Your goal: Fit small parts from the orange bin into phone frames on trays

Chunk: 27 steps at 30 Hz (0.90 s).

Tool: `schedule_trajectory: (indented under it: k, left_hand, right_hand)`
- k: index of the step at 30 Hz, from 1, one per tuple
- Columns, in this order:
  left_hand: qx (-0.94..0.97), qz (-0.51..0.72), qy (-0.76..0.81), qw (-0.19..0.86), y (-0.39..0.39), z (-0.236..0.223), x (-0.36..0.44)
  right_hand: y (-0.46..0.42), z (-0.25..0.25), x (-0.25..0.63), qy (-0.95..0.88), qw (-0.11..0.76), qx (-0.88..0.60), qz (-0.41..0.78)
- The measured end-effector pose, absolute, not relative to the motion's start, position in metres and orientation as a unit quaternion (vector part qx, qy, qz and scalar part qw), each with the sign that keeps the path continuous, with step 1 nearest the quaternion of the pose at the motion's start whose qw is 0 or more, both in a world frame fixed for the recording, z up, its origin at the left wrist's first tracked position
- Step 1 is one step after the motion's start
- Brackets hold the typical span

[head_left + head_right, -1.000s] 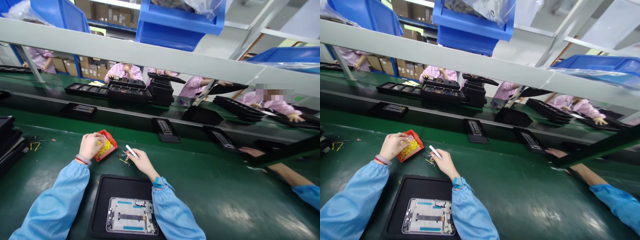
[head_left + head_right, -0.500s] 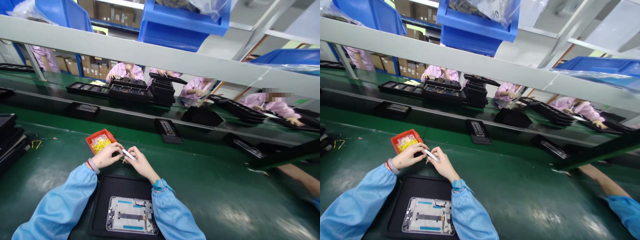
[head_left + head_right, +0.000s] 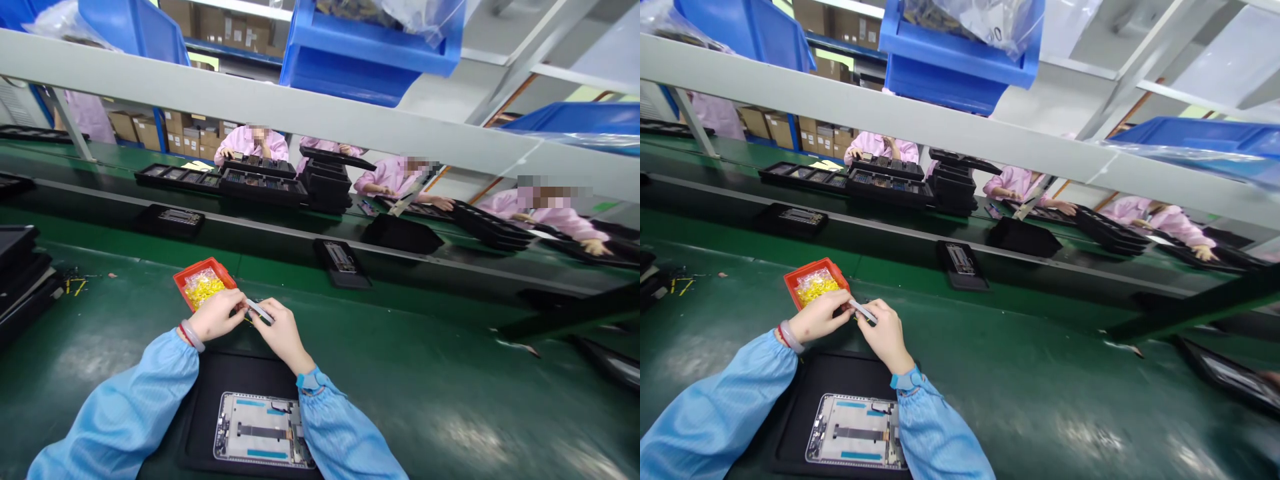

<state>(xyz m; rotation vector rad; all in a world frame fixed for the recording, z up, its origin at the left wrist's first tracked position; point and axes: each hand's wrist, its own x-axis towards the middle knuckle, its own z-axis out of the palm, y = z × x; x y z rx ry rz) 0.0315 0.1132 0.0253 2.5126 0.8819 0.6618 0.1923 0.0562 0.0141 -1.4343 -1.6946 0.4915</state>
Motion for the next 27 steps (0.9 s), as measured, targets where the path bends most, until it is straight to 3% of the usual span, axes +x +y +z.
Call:
schedule_trajectory:
  k: [6, 17, 27]
  left_hand:
    - [0.903, 0.222, 0.327, 0.165, 0.104, 0.031, 0.033]
    - [0.826, 0.325, 0.395, 0.236, 0.091, 0.02, -0.016]
    - [0.831, 0.331, 0.392, 0.216, 0.084, 0.009, -0.011]
  right_hand:
    - [0.05, 0.016, 0.191, -0.708, 0.354, -0.595, 0.138]
    - [0.06, 0.037, 0.172, -0.742, 0.322, -0.57, 0.147]
    - [0.06, 0.025, 0.151, -0.768, 0.26, -0.567, 0.141]
